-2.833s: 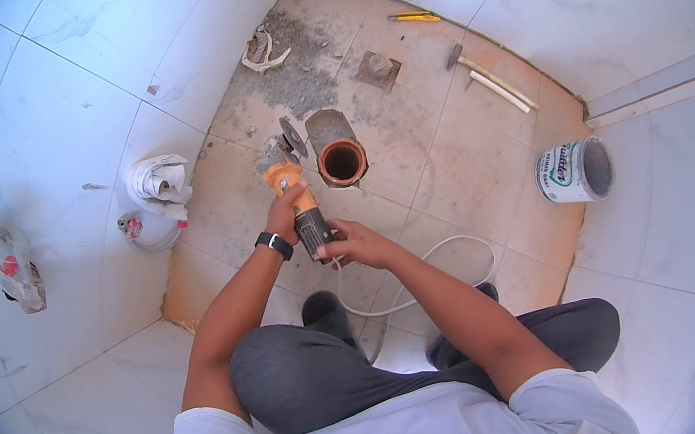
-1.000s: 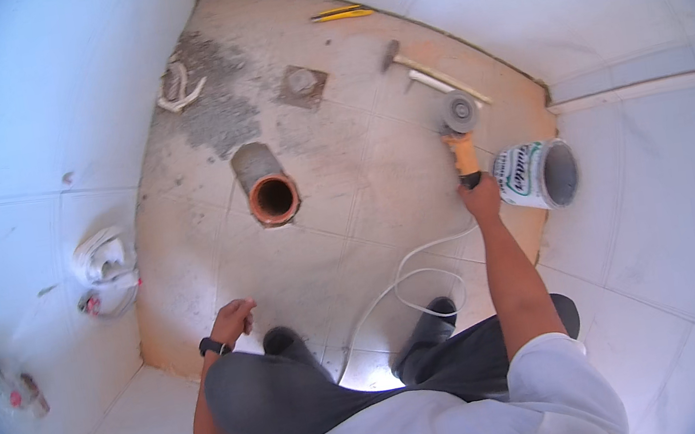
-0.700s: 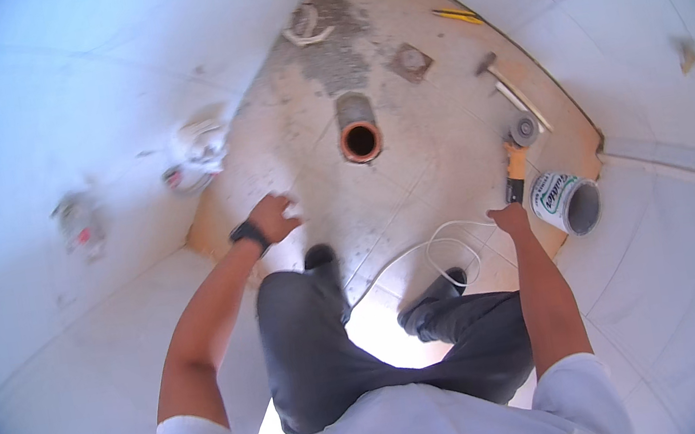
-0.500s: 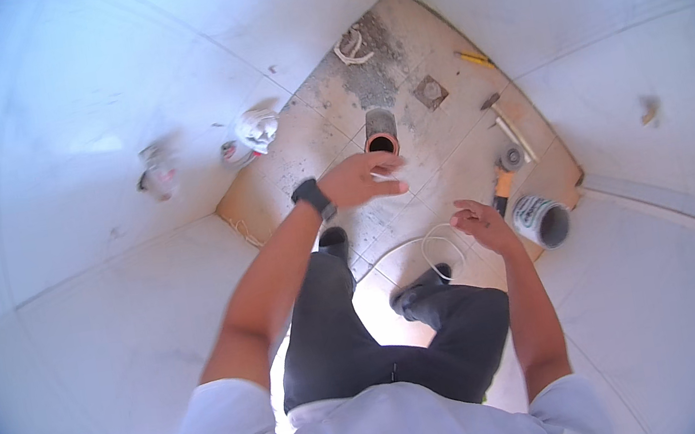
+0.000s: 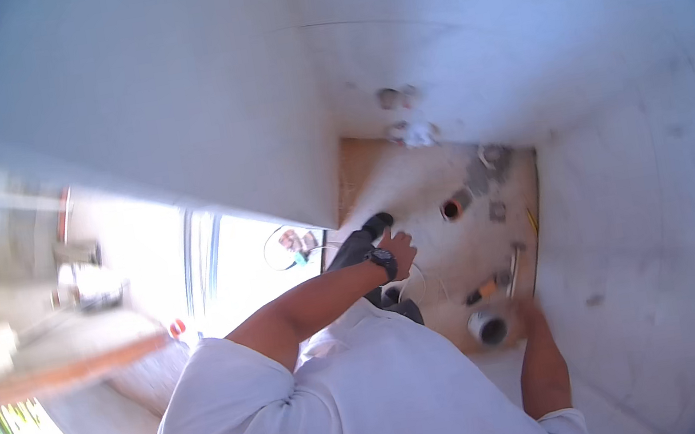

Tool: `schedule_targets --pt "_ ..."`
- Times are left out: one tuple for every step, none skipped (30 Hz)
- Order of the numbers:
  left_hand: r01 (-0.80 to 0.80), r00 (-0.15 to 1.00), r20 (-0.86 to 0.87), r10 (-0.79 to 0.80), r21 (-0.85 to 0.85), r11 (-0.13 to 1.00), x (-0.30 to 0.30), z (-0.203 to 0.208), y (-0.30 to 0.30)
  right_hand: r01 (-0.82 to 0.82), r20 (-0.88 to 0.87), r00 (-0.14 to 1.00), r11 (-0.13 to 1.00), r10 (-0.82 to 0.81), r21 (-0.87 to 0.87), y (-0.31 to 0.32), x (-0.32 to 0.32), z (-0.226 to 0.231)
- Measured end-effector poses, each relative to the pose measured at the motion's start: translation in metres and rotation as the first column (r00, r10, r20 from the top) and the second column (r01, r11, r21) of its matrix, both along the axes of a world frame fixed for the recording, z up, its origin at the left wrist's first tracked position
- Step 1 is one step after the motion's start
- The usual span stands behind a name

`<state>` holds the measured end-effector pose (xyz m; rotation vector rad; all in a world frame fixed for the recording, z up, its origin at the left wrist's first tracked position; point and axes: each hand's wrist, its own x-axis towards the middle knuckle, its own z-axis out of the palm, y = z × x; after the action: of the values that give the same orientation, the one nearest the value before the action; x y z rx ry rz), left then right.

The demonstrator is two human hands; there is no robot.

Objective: The person sits on the floor and uses an angle grinder to smooth the edges of a floor pipe opening. They then stand, walk to a nearby area, and pick up a bucket.

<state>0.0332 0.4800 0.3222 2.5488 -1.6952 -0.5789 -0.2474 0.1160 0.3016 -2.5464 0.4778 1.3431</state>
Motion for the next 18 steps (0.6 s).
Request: schedule_targets --pt "-0.218 0.965 -0.160 0.208 -0.044 0.975 0.002 0.007 0.032 -0.196 -0.128 0.974 0.978 0.186 -0.067 0.003 -0.002 -0.019" --pt "-0.432 0.861 -0.326 0.390 -0.064 0.900 0.002 0.010 0.068 -0.233 -0.188 0.958 0.970 0.217 -0.067 0.005 0.002 -0.036" --pt "-0.606 0.708 -0.494 0.505 -0.057 0.794 -0.007 0.013 0.104 -0.228 -0.270 0.943 0.969 0.195 -0.095 0.007 0.013 -0.049" --pt "-0.680 0.619 -0.530 0.579 0.007 0.733 -0.005 0.012 0.146 -0.296 -0.230 0.935 0.951 0.270 -0.087 0.012 0.023 -0.052" --pt "-0.730 0.541 -0.591 0.598 0.023 0.683 -0.007 0.007 0.193 -0.351 -0.208 0.922 0.931 0.326 -0.097 0.016 0.041 -0.049" --pt "-0.816 0.444 -0.520 0.730 0.101 0.569 -0.010 0.001 0.238 -0.415 -0.195 0.900 0.904 0.390 -0.107 0.025 0.061 -0.043" --pt "-0.901 -0.039 -0.783 0.621 0.296 0.317 -0.023 -0.003 0.294 -0.469 -0.183 0.876 0.876 0.446 -0.110 0.039 0.083 -0.035" --pt "-0.780 -0.620 -0.743 0.253 0.619 -0.094 -0.035 -0.006 0.351 -0.522 -0.171 0.849 0.845 0.501 -0.115 0.056 0.106 -0.025" --pt "-0.720 -0.633 -0.774 0.000 0.588 -0.369 -0.057 -0.009 0.396 -0.580 -0.167 0.812 0.807 0.559 -0.115 0.078 0.128 -0.014" --pt "-0.740 -0.658 -0.620 0.428 0.423 -0.524 -0.079 -0.014 0.429 -0.640 -0.166 0.767 0.760 0.620 -0.117 0.100 0.152 -0.005" --pt "-0.784 -0.621 -0.272 0.735 0.234 -0.576 -0.103 -0.019 0.455 -0.720 -0.181 0.693 0.683 0.697 -0.124 0.123 0.174 0.004" --pt "-0.852 -0.505 0.173 0.845 0.056 -0.521 -0.127 -0.021 0.475 -0.816 -0.212 0.578 0.565 0.788 -0.124 0.145 0.192 0.012" --pt "-0.855 -0.505 -0.046 0.862 0.167 -0.492 -0.143 -0.017 0.509 -0.897 -0.242 0.442 0.427 0.864 -0.114 0.168 0.210 0.022" --pt "-0.858 -0.496 -0.234 0.836 0.277 -0.431 -0.148 -0.013 0.527 -0.947 -0.252 0.321 0.308 0.913 -0.092 0.185 0.228 0.025" --pt "-0.595 -0.781 -0.509 0.363 0.428 -0.680 -0.160 -0.010 0.538 -0.927 -0.216 0.374 0.371 0.902 -0.053 0.209 0.240 0.035" --pt "-0.756 -0.654 -0.409 0.636 0.382 -0.531 -0.160 -0.006 0.551 -0.751 -0.060 0.655 0.658 0.753 0.053 0.234 0.251 0.038" --pt "-0.866 -0.458 -0.294 0.839 0.359 -0.347 -0.159 0.000 0.565 -0.464 0.054 0.883 0.848 0.467 0.257 0.259 0.261 0.039" --pt "-0.920 -0.203 -0.143 0.969 0.367 -0.139 -0.154 0.006 0.576 -0.199 0.095 0.980 0.865 0.175 0.461 0.284 0.271 0.041"
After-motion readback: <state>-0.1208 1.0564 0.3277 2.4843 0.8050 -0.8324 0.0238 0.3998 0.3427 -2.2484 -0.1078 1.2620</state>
